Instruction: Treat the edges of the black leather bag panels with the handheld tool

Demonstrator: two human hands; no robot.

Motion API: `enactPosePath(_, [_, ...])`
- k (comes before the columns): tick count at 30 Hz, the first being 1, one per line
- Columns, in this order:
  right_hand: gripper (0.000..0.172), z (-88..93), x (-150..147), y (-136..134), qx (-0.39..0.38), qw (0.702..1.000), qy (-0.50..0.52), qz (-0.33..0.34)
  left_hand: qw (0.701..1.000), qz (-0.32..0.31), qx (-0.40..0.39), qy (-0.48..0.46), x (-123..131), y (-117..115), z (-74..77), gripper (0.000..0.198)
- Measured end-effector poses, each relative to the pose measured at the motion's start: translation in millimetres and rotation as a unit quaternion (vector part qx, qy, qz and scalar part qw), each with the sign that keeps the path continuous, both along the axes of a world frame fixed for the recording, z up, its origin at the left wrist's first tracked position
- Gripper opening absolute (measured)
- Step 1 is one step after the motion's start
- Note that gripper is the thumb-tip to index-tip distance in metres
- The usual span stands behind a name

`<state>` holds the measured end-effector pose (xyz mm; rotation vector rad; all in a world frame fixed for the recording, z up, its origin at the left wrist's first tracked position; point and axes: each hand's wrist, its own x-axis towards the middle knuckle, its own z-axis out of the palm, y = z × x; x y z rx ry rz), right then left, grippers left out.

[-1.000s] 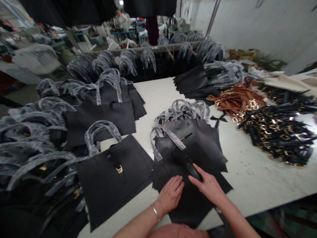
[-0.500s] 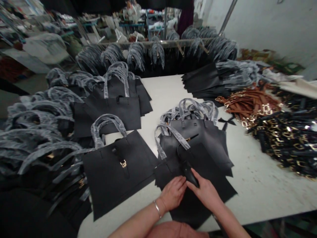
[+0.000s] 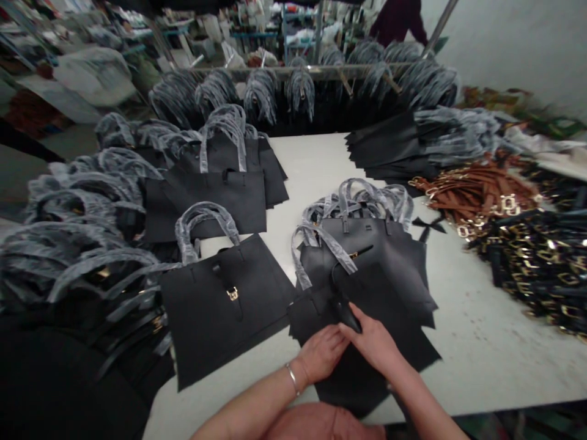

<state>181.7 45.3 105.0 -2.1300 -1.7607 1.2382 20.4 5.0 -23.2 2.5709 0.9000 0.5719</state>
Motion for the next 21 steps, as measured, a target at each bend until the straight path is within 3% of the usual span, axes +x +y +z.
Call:
enactPosePath(5, [0.074,-1.6,-8,13,0.004,0.999,0.021,0.026,0.999,-0.038,0.002,0.003,-2,0,-1.9,0.039])
enactPosePath(12, [0.073,11.3,4,-8,-0.065,0.993,0.048,0.085,0.996,-0.091,-0.002,-0.006,-3,1,2.1,0.030])
enactPosePath(17, [0.065,12.4,-17,-3,-0.014,0.990,0.034,0.133,0.993,-0.115,-0.011,0.035,-4,3,0.3,0.031])
enactPosePath(21, [0.068,10.6,-24,-1,-0.010,0.986,0.040,0.161,0.991,-0.121,-0.022,0.057,-1,3,-6.7,0.032])
